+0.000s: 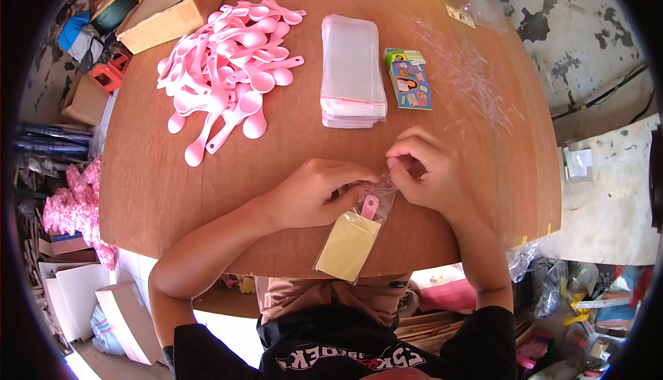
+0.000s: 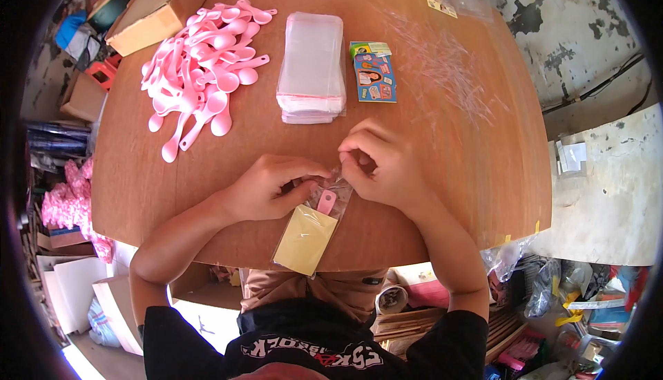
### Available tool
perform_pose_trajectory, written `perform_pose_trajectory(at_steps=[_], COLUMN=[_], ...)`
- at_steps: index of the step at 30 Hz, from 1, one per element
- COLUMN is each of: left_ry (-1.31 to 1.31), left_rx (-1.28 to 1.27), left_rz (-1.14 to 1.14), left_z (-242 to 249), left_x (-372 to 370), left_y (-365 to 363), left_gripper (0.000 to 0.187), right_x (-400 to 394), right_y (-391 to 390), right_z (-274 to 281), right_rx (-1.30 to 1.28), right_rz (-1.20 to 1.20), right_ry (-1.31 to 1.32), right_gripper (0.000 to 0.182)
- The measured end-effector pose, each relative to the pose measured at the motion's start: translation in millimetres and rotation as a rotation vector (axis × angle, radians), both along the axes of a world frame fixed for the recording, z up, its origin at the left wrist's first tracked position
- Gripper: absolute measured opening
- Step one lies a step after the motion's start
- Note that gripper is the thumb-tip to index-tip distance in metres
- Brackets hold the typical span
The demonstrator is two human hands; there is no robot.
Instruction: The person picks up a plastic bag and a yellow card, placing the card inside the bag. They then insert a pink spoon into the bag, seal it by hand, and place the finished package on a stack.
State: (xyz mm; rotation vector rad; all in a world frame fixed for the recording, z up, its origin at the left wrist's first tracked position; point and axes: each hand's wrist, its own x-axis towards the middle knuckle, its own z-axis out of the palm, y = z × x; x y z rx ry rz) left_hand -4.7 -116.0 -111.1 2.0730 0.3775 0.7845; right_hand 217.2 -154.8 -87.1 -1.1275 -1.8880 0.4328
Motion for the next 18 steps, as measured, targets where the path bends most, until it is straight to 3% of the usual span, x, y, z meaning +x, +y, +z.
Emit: perform_pose_trajectory(at_steps=[18], left_ry=[-0.012], left_rx=[0.001], left_rz=[-0.011], left_z=[3.0], left_x=[1.8], left_y=[0.4], left_gripper=[0.024], right_x=[-0.5], right_y=[-6.0], right_z=[7.2], right_rx=[0.103], right_rz=[0.144], right_ry=[-0.096], right_gripper=[0.009])
